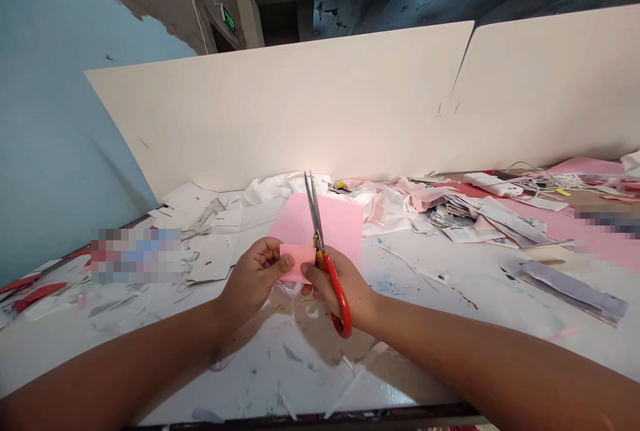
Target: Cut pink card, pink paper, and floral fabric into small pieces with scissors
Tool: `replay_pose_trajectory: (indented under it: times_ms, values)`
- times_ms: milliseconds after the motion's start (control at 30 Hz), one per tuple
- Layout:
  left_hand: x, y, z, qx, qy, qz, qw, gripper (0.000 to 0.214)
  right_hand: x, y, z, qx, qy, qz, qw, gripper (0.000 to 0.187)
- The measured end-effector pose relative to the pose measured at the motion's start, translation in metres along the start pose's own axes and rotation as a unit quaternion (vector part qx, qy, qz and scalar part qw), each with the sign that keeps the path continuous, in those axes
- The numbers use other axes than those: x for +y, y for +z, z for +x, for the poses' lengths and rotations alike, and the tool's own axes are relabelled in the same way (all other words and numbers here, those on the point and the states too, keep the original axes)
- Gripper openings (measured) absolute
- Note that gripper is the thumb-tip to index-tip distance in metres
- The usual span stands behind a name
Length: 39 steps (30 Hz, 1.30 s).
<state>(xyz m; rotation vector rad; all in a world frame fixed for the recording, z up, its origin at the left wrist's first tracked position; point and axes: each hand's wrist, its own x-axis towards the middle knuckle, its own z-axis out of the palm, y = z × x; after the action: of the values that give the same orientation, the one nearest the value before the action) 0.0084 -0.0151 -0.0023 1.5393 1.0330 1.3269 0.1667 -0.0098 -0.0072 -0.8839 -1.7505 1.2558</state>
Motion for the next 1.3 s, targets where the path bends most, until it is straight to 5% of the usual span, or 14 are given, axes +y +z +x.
replay_pose_trajectory:
  times_ms: [800, 1300]
  values:
    - [-0.0021, -0.0013, -0.0001, 0.022, 0.008, 0.026, 0.999, 0.023, -0.003, 0.0022, 0.0007, 0.007, -0.007, 0.053, 0.999, 0.016]
    - [-0.0036, 0.0, 0.0008, 0.046, -0.006, 0.02, 0.999, 0.027, -0.005, 0.0004, 0.0013, 0.009, -0.01, -0.031, 0.999, 0.014]
